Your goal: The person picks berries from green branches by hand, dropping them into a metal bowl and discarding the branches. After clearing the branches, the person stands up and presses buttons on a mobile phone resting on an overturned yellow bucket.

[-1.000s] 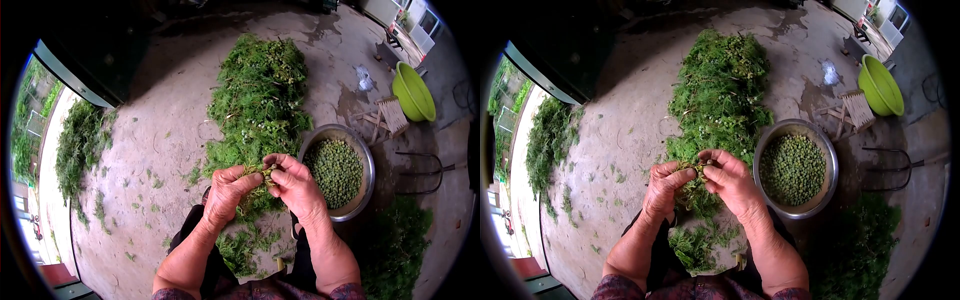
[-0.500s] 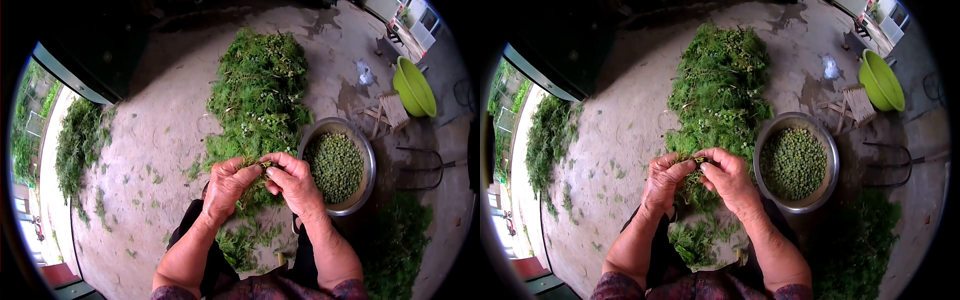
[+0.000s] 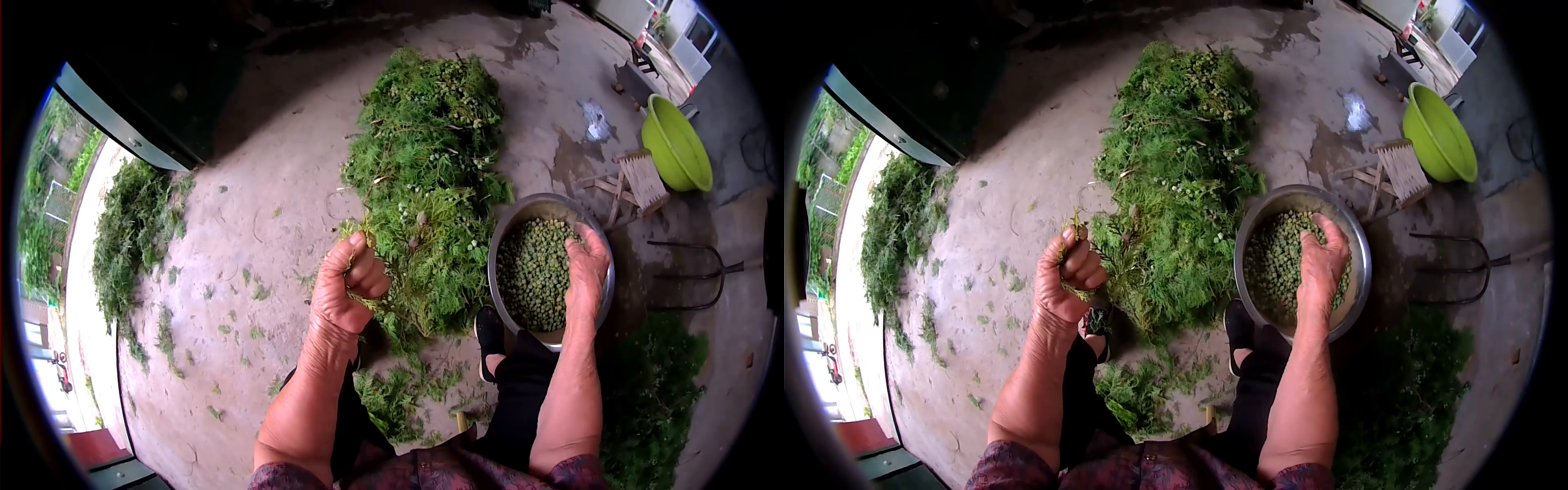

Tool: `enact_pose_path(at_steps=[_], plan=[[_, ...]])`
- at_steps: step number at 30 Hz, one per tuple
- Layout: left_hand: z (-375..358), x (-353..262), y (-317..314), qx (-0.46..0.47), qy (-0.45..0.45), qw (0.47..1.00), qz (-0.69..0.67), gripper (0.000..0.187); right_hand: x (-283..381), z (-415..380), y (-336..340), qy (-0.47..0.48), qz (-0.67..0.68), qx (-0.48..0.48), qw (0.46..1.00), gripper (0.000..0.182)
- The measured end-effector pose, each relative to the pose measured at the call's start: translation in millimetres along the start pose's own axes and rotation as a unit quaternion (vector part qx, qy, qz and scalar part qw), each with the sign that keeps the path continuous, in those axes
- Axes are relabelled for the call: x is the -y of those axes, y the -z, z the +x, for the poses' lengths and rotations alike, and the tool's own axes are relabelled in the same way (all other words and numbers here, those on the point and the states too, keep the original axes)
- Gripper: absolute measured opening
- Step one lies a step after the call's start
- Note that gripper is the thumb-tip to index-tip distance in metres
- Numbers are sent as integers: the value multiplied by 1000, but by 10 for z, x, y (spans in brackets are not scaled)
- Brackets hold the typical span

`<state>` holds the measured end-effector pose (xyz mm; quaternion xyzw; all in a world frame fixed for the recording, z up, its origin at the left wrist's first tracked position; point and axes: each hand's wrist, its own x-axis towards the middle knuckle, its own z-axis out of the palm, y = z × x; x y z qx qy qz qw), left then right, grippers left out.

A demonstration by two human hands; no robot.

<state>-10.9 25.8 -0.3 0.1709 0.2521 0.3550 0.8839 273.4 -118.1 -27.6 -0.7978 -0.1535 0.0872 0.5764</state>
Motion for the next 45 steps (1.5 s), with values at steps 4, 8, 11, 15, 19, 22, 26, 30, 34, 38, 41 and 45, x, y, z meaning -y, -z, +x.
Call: enact_pose_path(at_steps=[4,8,11,15,19,22,26,30,34,38,41,45], plan=[[-23,66,-27,20,-2,1000,3,14,177,-131,-91,47,-56,38,997,27],[-17,114,-75,9,8,1000,5,14,441,-769,-502,-78,82,307,945,27],[-24,138,-89,25,16,1000,-6,15,542,-999,-641,-139,134,507,840,33],[-9,184,-154,-61,-24,998,6,13,614,-1125,-709,-143,148,502,840,14],[-46,209,-286,-117,-33,984,134,22,439,-1177,-797,-146,208,472,844,9],[-83,205,-296,-117,3,973,197,23,443,-1196,-784,-119,179,485,848,14],[-78,289,-272,-158,-36,957,242,16,601,-1096,-657,127,-69,471,870,12],[-117,255,-300,-98,-46,943,315,15,640,-1012,-667,342,9,195,919,17],[-140,312,-315,-44,-66,925,371,15,657,-1058,-723,279,57,319,904,27],[-117,334,-244,-19,-54,914,401,14,606,-1074,-771,306,24,305,902,19],[-148,269,-272,12,-55,897,438,11,639,-1111,-737,212,80,332,916,12],[-133,282,-316,-33,-4,934,355,8,730,-1092,-628,-25,259,372,891,3]])
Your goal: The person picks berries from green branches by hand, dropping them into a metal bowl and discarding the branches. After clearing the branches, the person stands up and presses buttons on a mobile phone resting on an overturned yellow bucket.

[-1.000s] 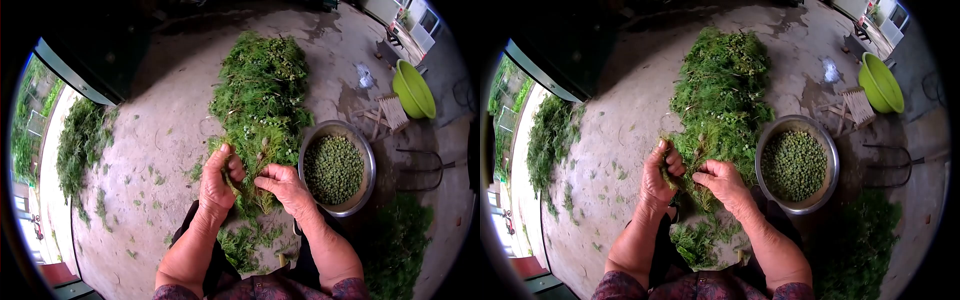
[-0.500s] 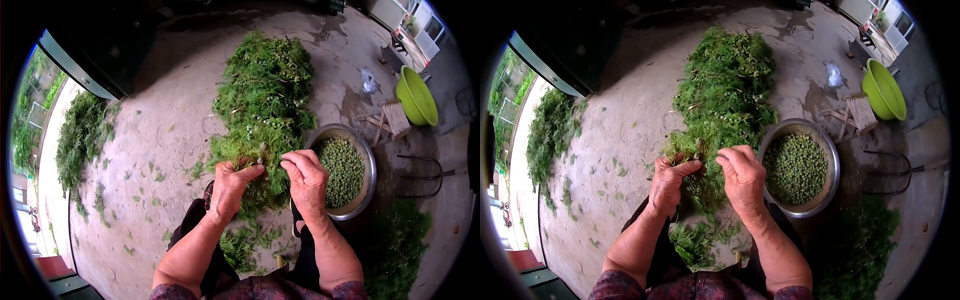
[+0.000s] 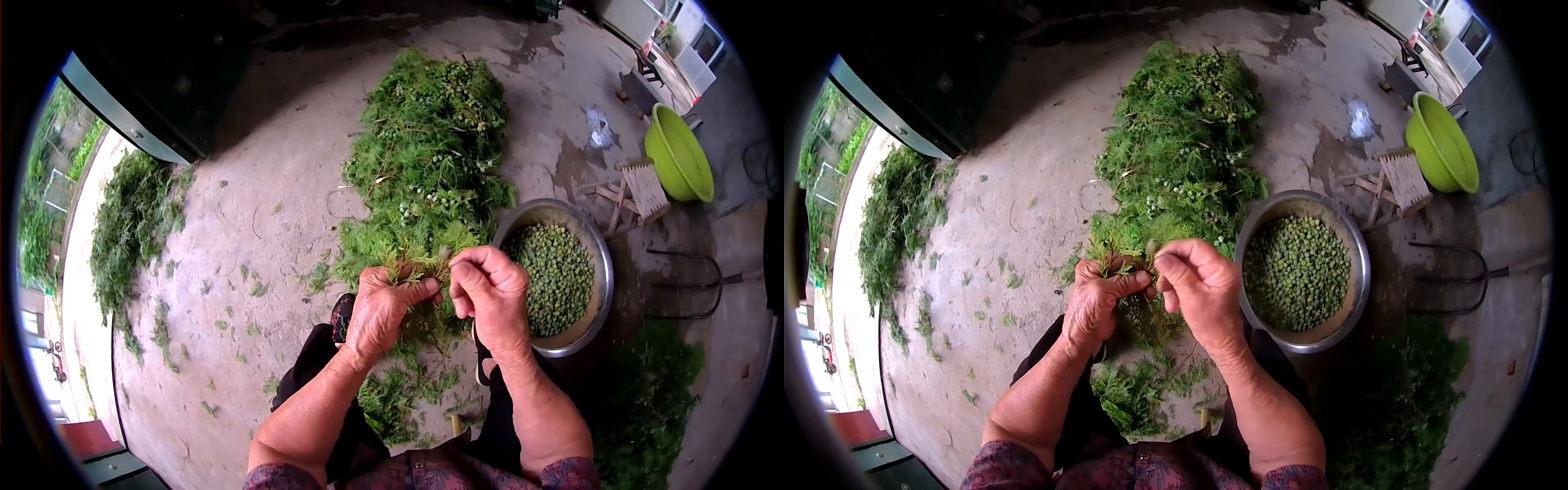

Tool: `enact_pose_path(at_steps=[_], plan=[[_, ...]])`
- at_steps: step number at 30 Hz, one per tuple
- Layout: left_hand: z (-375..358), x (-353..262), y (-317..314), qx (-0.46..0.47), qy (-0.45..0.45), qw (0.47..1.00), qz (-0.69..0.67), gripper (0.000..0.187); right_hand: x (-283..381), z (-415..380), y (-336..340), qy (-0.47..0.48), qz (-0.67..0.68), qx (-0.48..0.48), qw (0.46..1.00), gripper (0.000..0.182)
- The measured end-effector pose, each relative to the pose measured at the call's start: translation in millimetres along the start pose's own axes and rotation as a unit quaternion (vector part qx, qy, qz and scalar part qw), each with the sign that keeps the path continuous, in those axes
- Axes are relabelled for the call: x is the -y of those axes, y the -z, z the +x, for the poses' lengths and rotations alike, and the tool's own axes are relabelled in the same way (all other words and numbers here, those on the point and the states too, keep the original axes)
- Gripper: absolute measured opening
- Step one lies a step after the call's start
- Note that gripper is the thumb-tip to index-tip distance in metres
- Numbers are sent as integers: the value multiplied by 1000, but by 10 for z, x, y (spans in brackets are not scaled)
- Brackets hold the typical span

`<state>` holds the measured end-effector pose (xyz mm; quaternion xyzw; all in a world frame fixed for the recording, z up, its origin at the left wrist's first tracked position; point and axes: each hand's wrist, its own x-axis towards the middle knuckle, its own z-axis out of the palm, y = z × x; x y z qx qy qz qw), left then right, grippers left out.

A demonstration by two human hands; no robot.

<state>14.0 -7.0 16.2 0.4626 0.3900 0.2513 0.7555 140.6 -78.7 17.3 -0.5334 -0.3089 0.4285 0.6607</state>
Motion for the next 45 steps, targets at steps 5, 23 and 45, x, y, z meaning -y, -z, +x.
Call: enact_pose_path(at_steps=[5,23,45], plan=[[3,27,38,-14,13,999,-26,8,77,43,129,-30,160,1,987,8],[-87,17,-36,14,-32,990,137,15,9,23,20,192,-304,4,933,17],[-64,-16,-39,28,29,997,-58,13,0,3,156,-107,117,78,984,24]])
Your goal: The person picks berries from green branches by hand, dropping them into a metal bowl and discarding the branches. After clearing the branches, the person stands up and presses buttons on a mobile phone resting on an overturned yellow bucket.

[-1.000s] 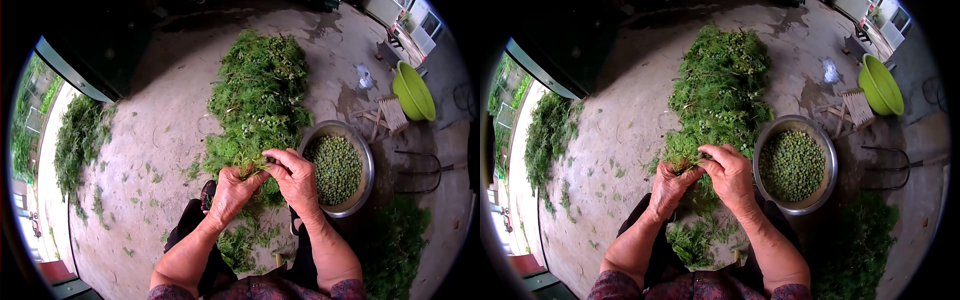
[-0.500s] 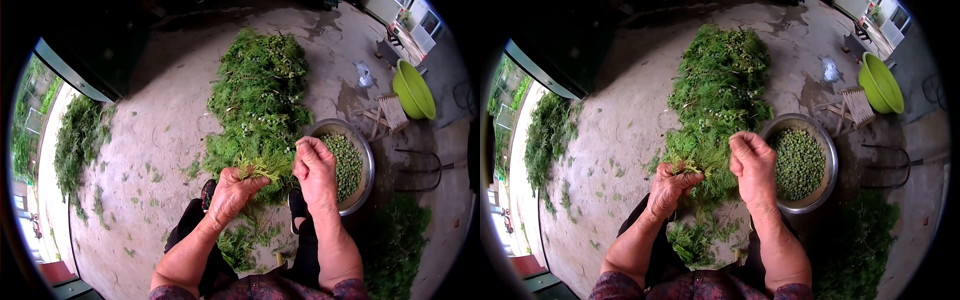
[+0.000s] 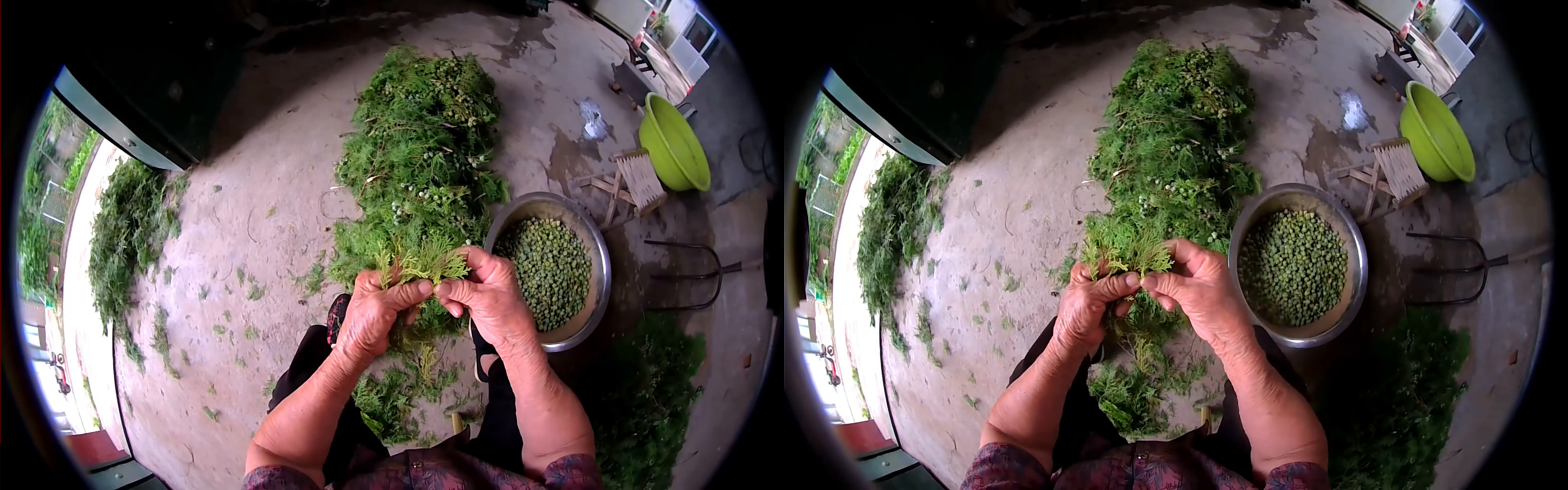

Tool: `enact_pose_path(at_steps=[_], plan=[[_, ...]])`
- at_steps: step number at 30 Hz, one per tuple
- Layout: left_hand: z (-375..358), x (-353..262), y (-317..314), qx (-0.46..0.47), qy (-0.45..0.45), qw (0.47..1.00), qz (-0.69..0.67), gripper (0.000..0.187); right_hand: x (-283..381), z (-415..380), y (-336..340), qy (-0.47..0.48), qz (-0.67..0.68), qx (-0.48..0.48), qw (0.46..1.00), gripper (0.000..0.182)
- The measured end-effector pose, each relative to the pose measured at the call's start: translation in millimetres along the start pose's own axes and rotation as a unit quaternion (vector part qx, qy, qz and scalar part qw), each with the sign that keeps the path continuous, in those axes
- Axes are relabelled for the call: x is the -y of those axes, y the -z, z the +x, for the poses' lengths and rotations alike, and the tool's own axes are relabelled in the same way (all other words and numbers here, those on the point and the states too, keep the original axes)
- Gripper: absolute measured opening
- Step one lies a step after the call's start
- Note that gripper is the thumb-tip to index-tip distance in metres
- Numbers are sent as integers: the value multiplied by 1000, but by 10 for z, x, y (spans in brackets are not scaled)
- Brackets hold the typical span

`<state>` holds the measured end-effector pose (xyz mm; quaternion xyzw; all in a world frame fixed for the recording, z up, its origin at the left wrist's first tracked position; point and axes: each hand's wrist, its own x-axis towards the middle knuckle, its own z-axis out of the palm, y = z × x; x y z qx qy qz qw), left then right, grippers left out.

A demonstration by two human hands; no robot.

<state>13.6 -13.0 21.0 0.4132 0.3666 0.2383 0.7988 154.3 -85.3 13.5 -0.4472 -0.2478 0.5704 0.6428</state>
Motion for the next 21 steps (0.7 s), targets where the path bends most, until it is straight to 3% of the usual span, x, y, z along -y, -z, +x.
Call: enact_pose_path(at_steps=[3,8,9,11,15,16,18,20,21], plan=[[10,92,27,-40,-61,991,112,13,20,-9,-23,14,-119,-27,992,22],[-30,144,-25,-89,-94,983,131,12,-9,-10,-75,44,-204,-54,977,17],[-25,168,-28,-100,-98,982,127,13,-19,-5,-67,28,-123,-53,991,16],[22,170,-25,-101,-56,991,69,15,-30,18,-23,-4,39,-48,998,15],[118,127,6,-109,-17,990,-89,13,155,20,228,42,-102,-145,983,13],[125,126,17,-118,-8,983,-142,13,194,15,369,71,-171,-186,965,16],[149,125,135,-78,12,976,-203,14,320,-39,702,80,-370,-290,879,20],[183,115,188,-69,-7,973,-220,16,381,-135,1041,190,-644,-327,665,27],[169,94,202,-56,-19,972,-228,17,420,-170,1107,152,-649,-371,647,30]])
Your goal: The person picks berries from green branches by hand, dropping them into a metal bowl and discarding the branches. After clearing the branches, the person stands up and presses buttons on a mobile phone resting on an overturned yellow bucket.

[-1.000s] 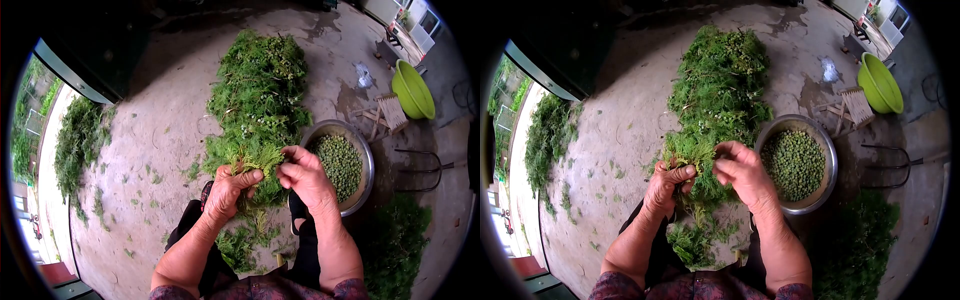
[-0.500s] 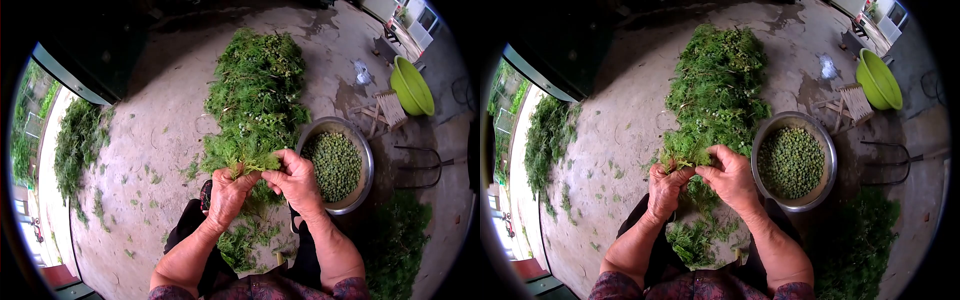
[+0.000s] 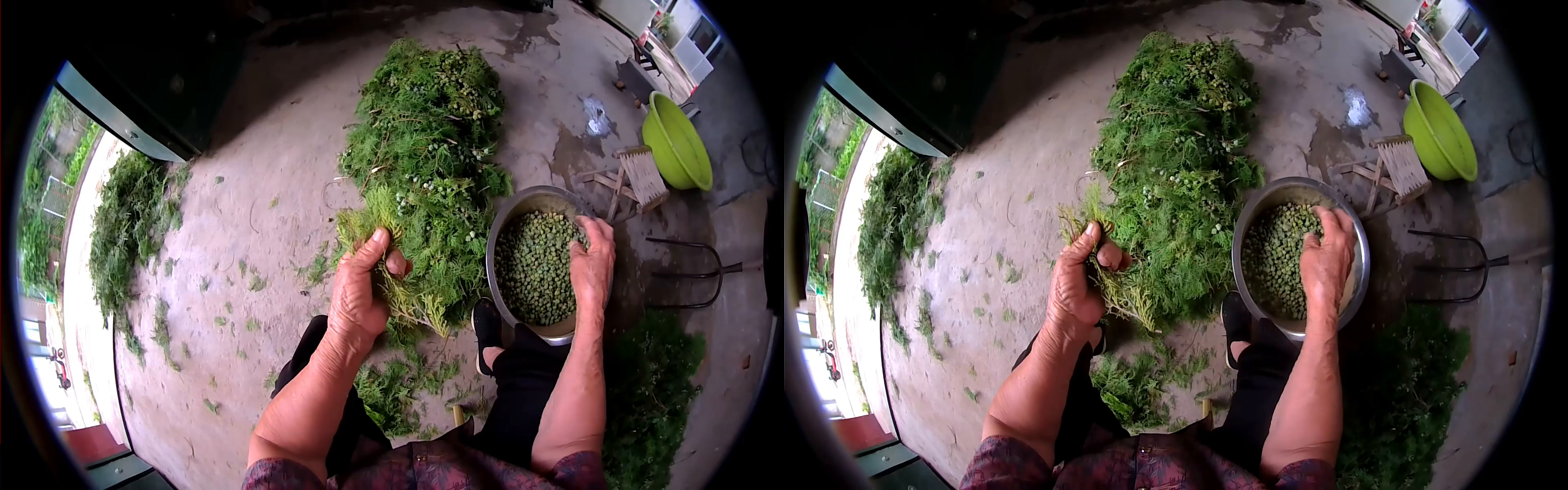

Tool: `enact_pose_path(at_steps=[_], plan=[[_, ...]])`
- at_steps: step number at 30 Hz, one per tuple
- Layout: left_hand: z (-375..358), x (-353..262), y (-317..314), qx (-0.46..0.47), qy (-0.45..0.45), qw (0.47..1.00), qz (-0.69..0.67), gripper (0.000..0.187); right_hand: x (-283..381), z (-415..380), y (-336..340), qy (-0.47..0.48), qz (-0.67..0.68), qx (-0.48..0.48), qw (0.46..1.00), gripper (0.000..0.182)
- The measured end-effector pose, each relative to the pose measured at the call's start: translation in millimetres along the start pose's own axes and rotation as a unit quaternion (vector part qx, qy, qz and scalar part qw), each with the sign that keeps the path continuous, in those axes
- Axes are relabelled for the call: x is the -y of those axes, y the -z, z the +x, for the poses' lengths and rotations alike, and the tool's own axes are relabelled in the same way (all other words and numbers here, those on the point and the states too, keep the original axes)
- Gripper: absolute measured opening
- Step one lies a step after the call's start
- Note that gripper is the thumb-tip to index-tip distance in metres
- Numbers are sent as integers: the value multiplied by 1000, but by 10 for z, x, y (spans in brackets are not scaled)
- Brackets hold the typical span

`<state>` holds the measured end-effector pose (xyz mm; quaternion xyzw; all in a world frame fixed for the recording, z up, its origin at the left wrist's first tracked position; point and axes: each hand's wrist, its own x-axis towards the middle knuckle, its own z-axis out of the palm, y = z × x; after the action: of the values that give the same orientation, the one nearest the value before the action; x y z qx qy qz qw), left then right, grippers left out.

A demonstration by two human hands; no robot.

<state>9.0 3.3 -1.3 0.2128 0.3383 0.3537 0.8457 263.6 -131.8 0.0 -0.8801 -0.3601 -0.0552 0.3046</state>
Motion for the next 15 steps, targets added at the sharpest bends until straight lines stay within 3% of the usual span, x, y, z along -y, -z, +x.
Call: enact_pose_path(at_steps=[1,2,3,5,7,9,11,12,13,15], plan=[[11,2,1,-12,-14,1000,1,17,-50,15,38,-48,-35,-10,998,34],[30,10,2,-23,-29,999,2,18,-117,11,20,-1,-44,-56,997,27],[43,9,-3,-36,-46,998,3,18,-50,1,33,-41,96,28,994,25],[40,26,-28,-55,-74,996,3,17,236,-88,71,-118,365,196,903,23],[62,64,-31,-80,-102,992,-3,16,654,-282,75,-84,390,327,856,26],[59,66,-47,-85,-115,990,-10,15,840,-474,-51,34,398,393,828,24],[22,31,-85,-85,-117,989,-15,15,1016,-608,-81,-35,405,435,803,22],[37,41,-41,-87,-104,990,-30,16,1042,-669,-152,-32,398,417,817,18],[16,32,-3,-103,-87,991,-6,32,1078,-666,-165,-23,375,390,841,15],[34,-3,42,-124,-184,973,60,46,1073,-604,-165,-2,329,333,883,11]])
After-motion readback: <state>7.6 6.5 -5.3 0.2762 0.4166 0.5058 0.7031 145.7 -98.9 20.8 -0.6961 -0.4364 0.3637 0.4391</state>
